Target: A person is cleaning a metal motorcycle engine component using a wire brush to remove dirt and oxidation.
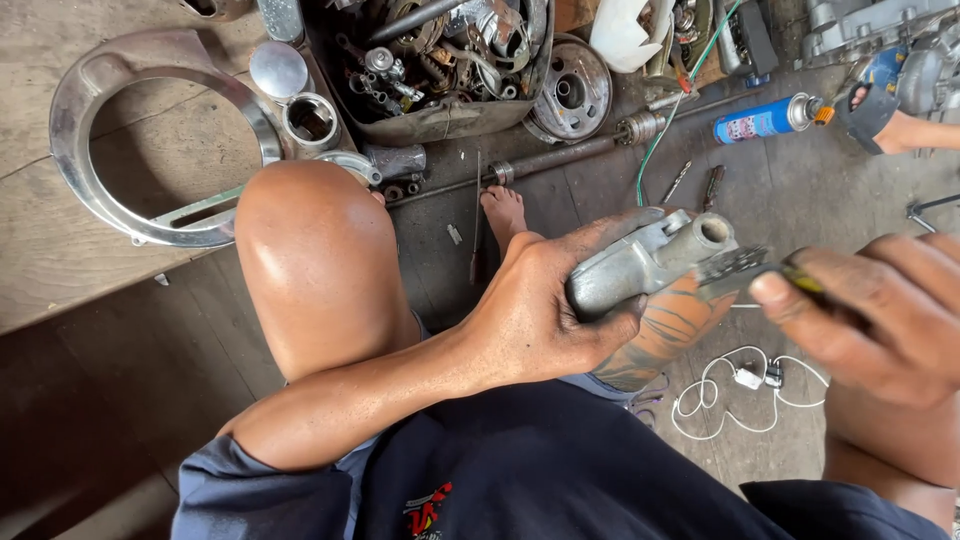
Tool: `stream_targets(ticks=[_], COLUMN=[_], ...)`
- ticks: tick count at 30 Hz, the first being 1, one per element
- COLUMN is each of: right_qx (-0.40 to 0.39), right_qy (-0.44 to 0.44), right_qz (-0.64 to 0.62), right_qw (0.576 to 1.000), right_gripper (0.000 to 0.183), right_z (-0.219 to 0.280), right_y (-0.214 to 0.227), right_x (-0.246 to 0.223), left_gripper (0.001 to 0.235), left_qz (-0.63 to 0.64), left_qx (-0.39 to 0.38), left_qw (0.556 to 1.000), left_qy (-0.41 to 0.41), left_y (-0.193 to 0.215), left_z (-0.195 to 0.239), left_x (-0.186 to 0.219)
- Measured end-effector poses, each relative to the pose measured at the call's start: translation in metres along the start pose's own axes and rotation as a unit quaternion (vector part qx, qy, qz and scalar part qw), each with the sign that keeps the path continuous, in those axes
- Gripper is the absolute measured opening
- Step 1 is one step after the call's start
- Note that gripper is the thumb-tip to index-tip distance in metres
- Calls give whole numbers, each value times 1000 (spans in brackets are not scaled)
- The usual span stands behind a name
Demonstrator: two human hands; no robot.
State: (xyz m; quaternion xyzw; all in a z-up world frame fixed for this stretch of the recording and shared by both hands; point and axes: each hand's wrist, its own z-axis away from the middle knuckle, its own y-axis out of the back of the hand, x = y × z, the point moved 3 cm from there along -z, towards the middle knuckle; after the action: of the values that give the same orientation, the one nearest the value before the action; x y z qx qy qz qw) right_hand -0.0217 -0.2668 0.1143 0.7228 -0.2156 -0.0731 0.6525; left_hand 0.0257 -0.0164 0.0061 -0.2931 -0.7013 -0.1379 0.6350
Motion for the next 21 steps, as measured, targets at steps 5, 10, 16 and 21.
stream_targets(ticks=[5,10,16,21], right_qx=[38,64,79,22], right_qy=[-2,-5,2,-23], right_qz=[-8,2,8,-8], right_qw=[999,998,997,999], right_gripper=[19,4,16,17], right_z=[-16,-42,-32,1], right_y=[-6,-2,-6,-11], right_x=[0,5,4,13], left_gripper=[58,60,60,59], left_qz=[-1,-10,-4,-6], left_qx=[10,15,14,25], left_qw=[1000,999,1000,999], left_qy=[4,29,15,35], left_y=[1,-3,-3,-1], left_z=[1,-2,-1,-1], left_x=[-2,-5,-7,-8])
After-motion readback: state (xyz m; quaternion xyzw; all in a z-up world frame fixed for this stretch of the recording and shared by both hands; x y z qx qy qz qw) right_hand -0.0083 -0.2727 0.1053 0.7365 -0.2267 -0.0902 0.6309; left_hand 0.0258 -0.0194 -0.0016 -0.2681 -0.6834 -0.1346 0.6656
